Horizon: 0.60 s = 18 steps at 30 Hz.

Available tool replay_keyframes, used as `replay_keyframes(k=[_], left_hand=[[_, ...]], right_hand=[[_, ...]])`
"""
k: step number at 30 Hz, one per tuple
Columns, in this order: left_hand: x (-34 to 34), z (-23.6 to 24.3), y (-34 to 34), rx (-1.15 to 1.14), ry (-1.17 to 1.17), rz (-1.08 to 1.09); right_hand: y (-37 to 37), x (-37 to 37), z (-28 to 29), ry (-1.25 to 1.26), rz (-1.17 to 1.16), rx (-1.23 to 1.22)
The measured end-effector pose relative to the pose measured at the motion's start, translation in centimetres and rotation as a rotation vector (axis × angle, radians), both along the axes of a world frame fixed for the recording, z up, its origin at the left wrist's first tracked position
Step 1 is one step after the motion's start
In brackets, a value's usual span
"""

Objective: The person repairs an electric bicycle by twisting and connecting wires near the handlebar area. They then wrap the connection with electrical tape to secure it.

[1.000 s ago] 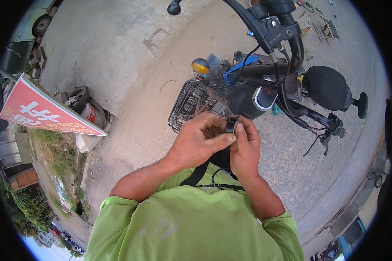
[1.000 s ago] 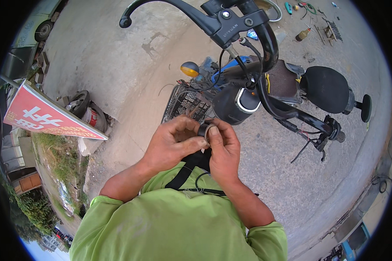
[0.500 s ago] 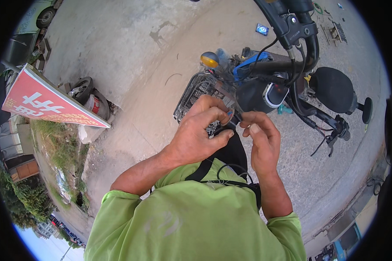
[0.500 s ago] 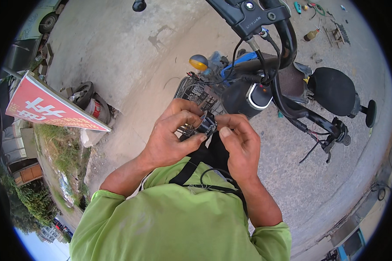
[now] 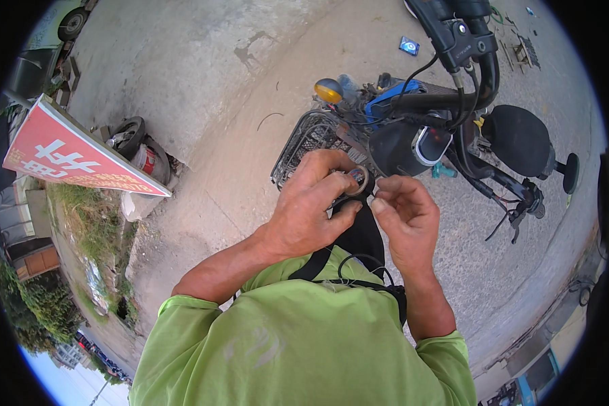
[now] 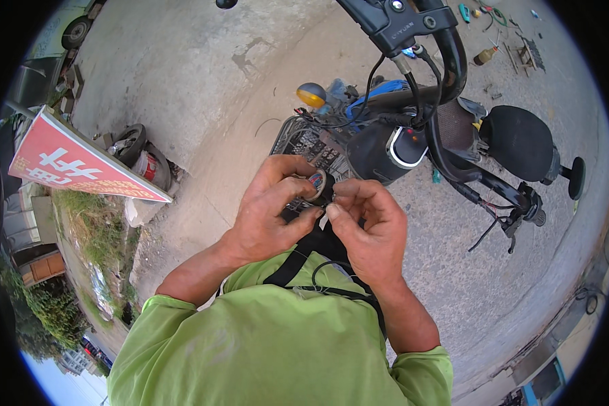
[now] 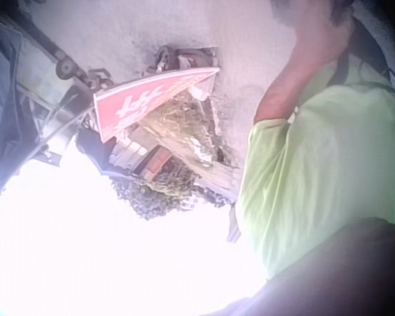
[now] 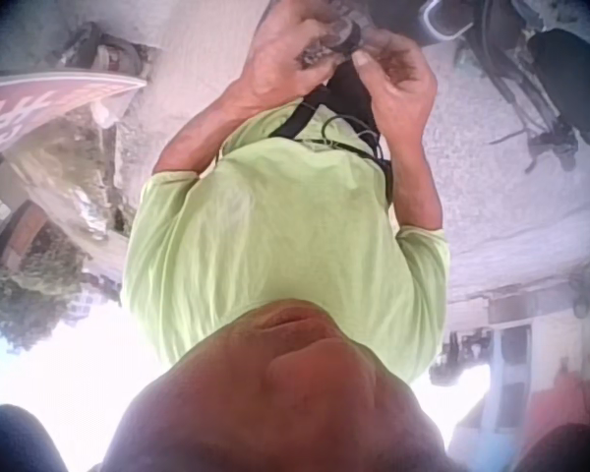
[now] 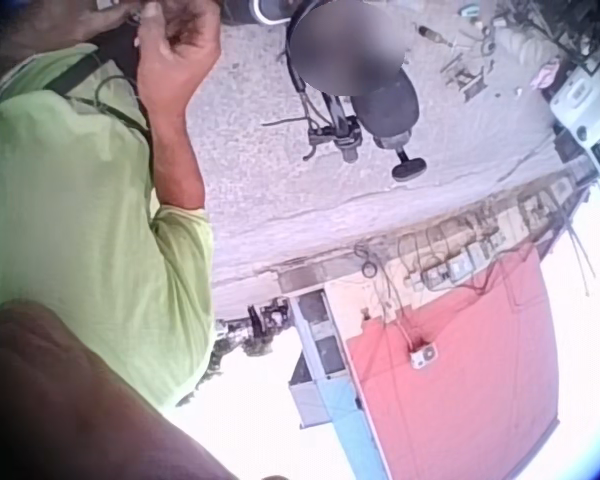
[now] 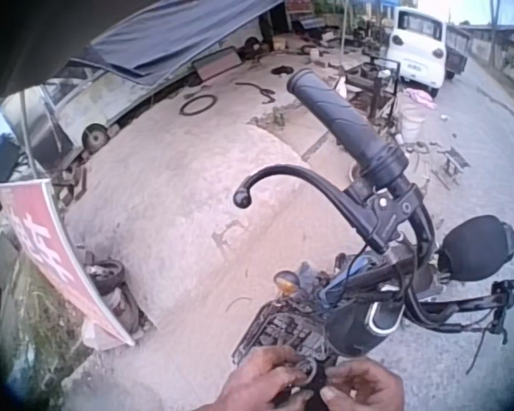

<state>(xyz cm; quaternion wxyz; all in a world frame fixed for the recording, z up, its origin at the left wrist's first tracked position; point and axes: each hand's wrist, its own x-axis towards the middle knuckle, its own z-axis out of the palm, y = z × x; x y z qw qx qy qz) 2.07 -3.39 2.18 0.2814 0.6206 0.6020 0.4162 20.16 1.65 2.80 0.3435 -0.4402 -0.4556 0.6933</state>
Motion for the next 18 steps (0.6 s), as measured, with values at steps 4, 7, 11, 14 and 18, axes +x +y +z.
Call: replay_keyframes(k=[4,7,11,14,18], left_hand=[[0.0,-0.1,-0.2,-0.015,-0.009,-0.006],[0.0,0.0,-0.4,-0.018,-0.01,-0.018],[-0.1,0.2,-0.5,-0.018,0.001,-0.032],[-0.1,0.5,-0.8,-0.062,-0.096,-0.035],[-0.6,-0.5,-1.3,-0.146,-0.35,-0.085]], right_hand=[[-0.2,-0.2,-0.1,-0.013,-0.018,-0.01],[-0.4,0.0,-0.7,-0.052,0.021,0.06],[-0.3,0.4,-1.1,-0.119,0.067,0.072],[-0.5,0.4,-0.5,-0.066,0.078,-0.033],[-0.7,0.6,0.0,0.103,0.141,-0.208]])
